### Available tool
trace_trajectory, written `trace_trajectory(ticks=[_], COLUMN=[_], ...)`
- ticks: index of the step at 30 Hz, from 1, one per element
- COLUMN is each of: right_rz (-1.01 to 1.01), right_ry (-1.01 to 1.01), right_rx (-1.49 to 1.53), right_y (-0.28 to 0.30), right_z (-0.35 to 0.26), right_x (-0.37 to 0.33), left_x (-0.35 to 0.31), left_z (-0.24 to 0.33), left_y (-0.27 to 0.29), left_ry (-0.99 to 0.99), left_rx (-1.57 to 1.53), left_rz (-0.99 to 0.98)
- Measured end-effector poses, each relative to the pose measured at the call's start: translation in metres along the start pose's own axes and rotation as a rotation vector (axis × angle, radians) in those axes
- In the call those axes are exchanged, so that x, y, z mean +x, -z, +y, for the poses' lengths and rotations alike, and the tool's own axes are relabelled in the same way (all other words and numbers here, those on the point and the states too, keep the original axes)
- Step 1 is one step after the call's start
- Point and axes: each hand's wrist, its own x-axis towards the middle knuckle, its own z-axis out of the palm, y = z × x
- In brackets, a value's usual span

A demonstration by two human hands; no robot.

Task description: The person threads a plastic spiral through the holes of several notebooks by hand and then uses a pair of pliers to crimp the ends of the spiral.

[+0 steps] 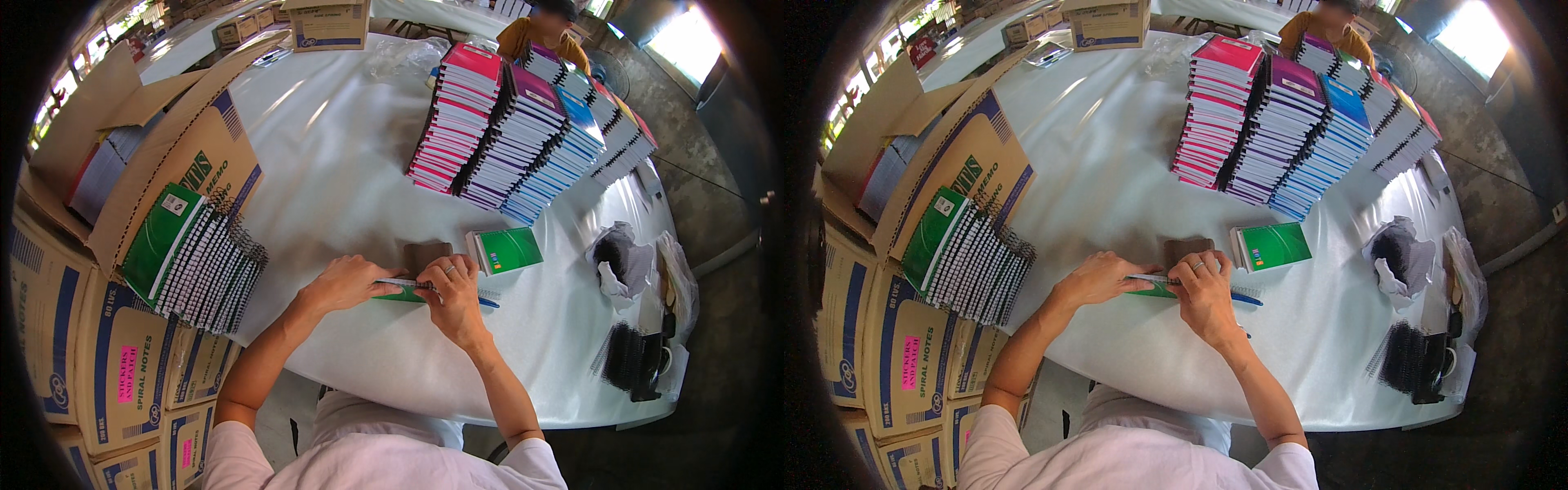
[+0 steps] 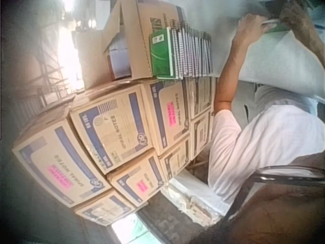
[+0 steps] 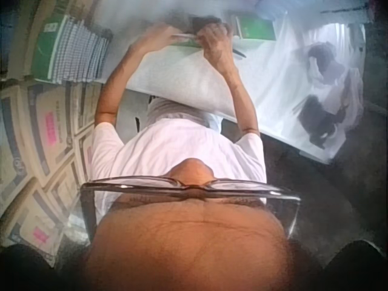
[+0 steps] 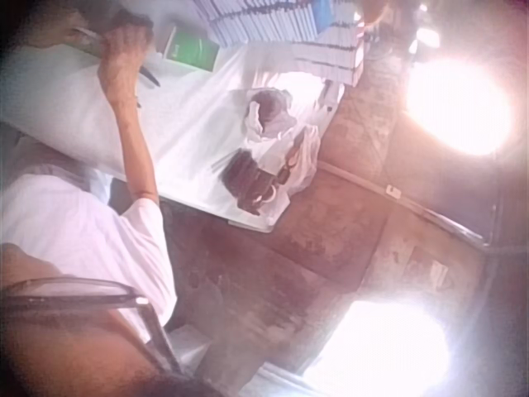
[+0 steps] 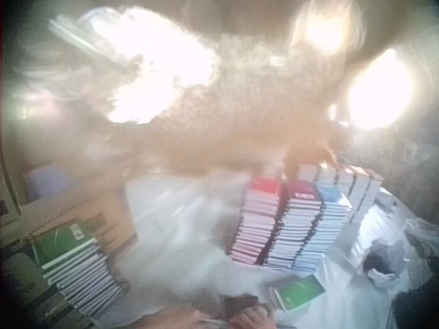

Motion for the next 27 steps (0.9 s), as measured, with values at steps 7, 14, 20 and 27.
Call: trace_trajectory(ticks=[7, 14, 20, 27], right_rz=[-0.135, -0.546, -0.675, -0.797], right_ry=[0.073, -0.046, -0.155, -0.268], right_rx=[0.047, 0.087, 0.335, 0.700], right_y=[0.002, 0.023, 0.036, 0.033], right_z=[0.009, 0.068, 0.079, 0.064], right_x=[-0.002, 0.028, 0.041, 0.042], left_x=[-0.002, -0.013, -0.019, -0.015], left_z=[0.001, -0.019, -0.010, -0.024], left_y=[0.001, 0.005, -0.004, -0.028], left_ry=[-0.005, -0.211, -0.082, -0.156], left_rx=[0.011, 0.010, 0.061, 0.025], left_rz=[-0.010, -0.051, 0.058, 0.295])
